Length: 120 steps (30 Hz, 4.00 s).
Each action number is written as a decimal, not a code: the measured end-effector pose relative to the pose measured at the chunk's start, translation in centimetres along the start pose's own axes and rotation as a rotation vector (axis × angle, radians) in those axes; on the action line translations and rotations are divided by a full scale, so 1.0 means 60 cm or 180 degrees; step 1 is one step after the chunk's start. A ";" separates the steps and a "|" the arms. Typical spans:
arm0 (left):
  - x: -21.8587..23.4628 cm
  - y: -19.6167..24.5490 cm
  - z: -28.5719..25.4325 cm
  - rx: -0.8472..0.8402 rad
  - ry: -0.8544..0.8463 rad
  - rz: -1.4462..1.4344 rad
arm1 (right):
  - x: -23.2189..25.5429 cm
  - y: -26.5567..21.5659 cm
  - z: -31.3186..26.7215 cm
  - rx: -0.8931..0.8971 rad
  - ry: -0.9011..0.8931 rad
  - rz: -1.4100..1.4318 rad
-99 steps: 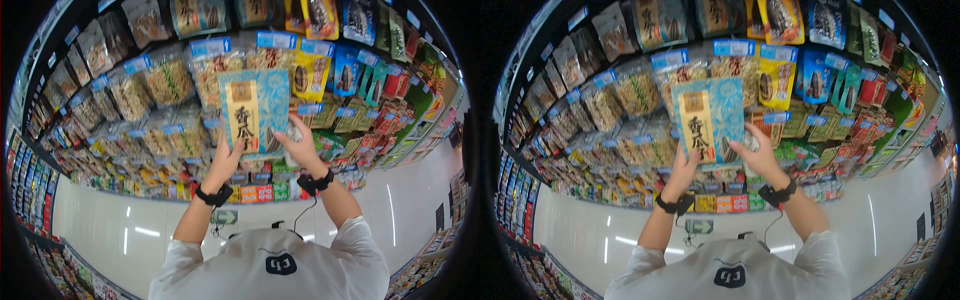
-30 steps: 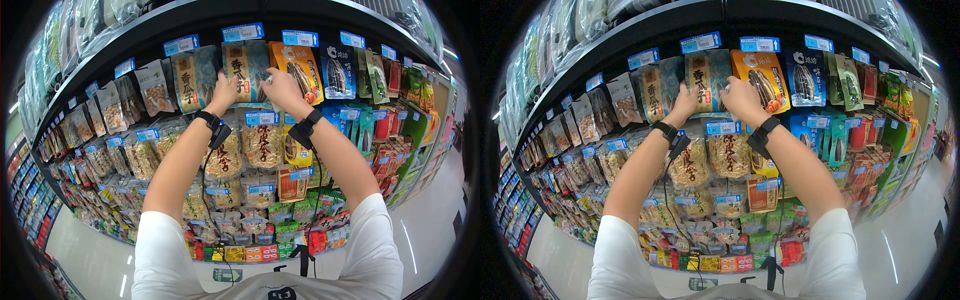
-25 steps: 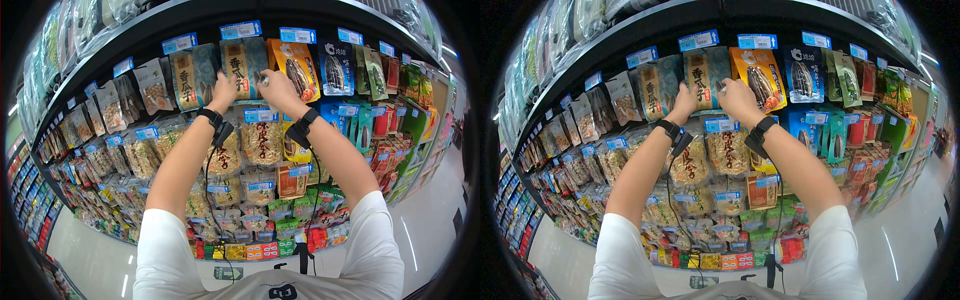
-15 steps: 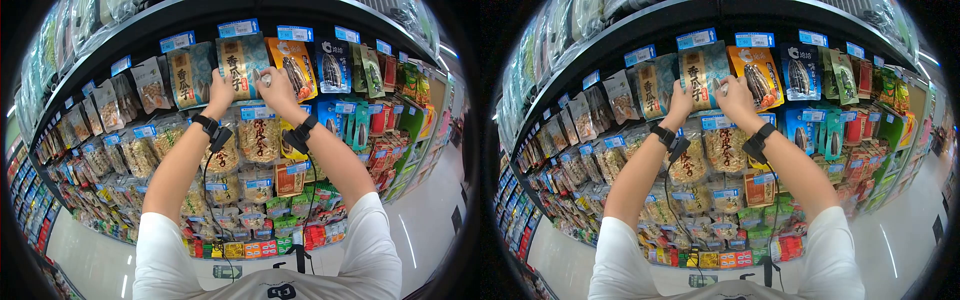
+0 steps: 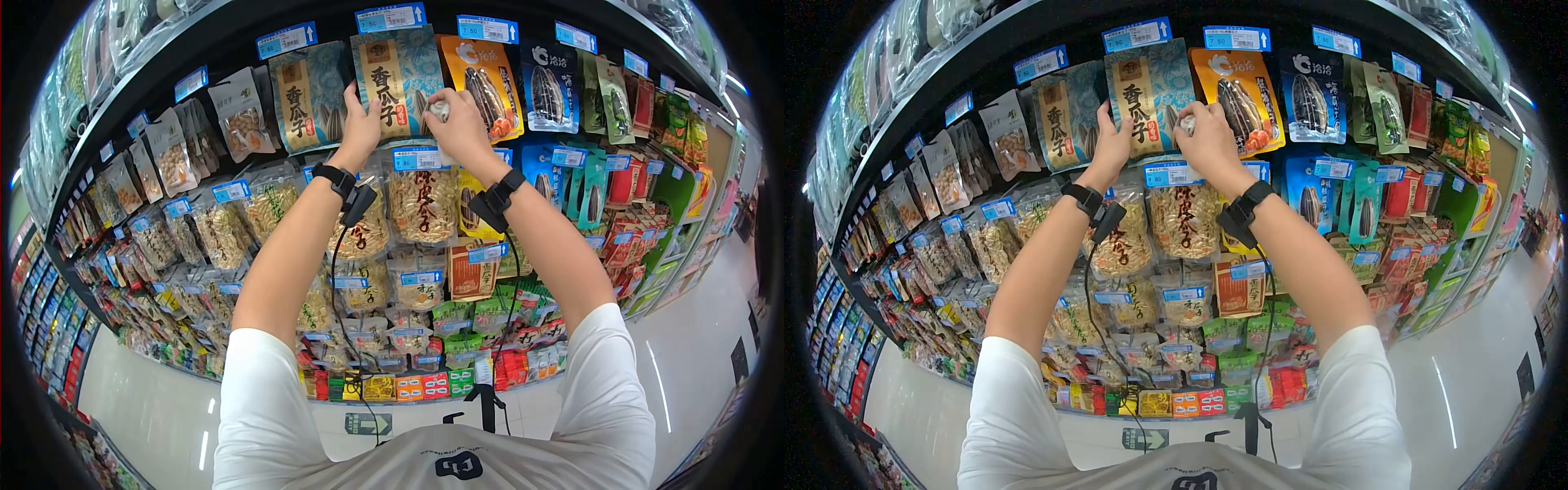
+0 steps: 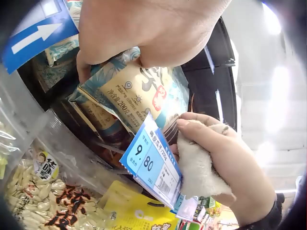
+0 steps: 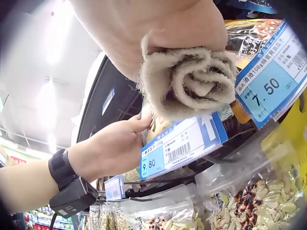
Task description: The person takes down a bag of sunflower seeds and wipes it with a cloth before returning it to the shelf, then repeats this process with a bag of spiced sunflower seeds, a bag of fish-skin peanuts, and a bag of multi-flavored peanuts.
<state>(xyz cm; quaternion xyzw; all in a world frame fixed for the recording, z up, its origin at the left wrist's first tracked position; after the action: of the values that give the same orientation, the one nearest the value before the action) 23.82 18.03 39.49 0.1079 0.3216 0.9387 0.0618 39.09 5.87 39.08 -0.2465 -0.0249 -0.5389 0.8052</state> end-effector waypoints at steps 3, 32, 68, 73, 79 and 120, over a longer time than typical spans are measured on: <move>0.000 0.004 0.003 0.0034 -0.0020 0.0111 | 0.001 0.001 0.002 0.0092 0.0021 0.0001; -0.011 -0.018 0.041 0.0274 0.0191 0.1235 | -0.017 0.016 0.039 -0.0064 -0.1013 -0.0474; 0.492 -0.221 -1.662 0.5773 -0.2513 0.0690 | 0.406 0.149 -1.542 -0.2419 -0.6088 -0.1937; 0.532 -0.355 -1.562 0.4961 -0.1902 0.1172 | 0.325 0.189 -1.555 -0.1132 -0.5643 -0.1830; 0.497 -0.387 -1.422 0.4400 -0.0178 0.0308 | 0.271 0.112 -1.381 -0.1160 -0.5310 -0.1819; 0.619 -0.132 -1.755 0.5922 -0.1445 0.0500 | 0.148 0.164 -1.466 -0.0215 -0.6153 -0.1247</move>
<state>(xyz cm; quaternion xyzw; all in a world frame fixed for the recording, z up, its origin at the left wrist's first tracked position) -37.32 -31.05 -40.41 0.3143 0.9099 0.2658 -0.0509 31.61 -36.06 -39.03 -0.5951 -0.6971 -0.2298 0.3273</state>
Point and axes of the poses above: each hand's wrist, its own z-axis towards the middle knuckle, its own x-axis out of the back of the hand, y = z × x, the point moved 2 cm from there along z, towards the middle knuckle, and after that the axes turned 1 degree about -x, right-handed, at the moved point
